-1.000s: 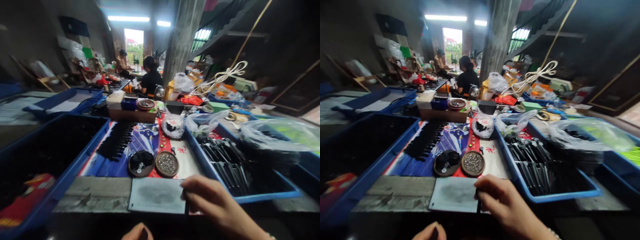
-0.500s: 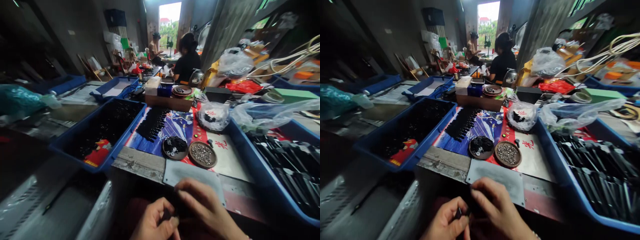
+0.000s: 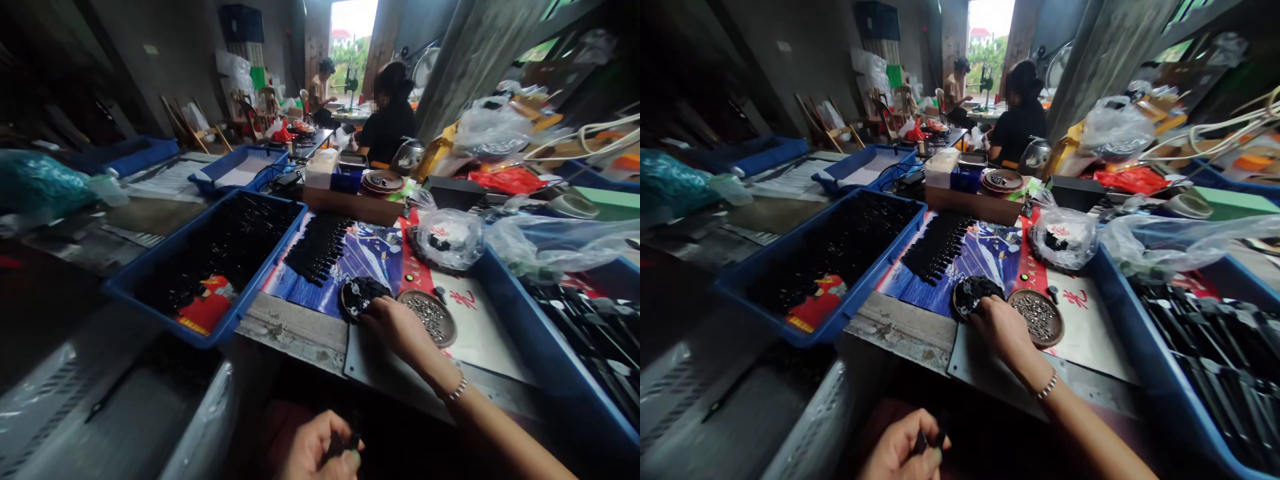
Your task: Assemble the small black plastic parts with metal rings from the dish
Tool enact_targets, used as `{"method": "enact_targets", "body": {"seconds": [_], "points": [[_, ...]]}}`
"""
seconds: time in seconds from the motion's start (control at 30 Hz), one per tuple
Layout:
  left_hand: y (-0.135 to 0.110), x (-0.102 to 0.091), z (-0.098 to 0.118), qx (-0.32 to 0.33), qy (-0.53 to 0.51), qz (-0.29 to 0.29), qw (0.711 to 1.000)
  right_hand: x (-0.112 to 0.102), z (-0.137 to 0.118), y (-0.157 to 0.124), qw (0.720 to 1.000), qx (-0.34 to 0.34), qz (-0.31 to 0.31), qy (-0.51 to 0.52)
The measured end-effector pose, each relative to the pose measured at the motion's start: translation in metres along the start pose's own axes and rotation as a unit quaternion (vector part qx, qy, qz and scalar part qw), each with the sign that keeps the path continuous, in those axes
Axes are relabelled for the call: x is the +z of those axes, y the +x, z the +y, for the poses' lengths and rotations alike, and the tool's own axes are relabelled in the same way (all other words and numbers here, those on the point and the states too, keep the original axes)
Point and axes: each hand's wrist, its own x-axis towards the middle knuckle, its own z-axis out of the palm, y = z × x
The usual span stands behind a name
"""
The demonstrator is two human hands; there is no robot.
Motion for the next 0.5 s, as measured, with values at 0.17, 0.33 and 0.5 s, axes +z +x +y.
{"method": "enact_targets", "body": {"seconds": [0.17, 0.33, 0.5], "points": [[0.002, 0.000, 0.007, -0.008, -0.011, -0.006, 1.000, 0.006, 0.001, 0.004, 1.000, 0.009, -0.007, -0.020], [0.004, -0.003, 0.008, -0.015, 0.005, -0.008, 1.000, 0.001, 0.006, -0.003, 1.000, -0.001, 0.018, 0.017], [0.005, -0.004, 0.009, -0.005, 0.007, 0.008, 1.000, -0.006, 0.013, -0.033, 0.986, 0.003, 0.054, 0.157]]}}
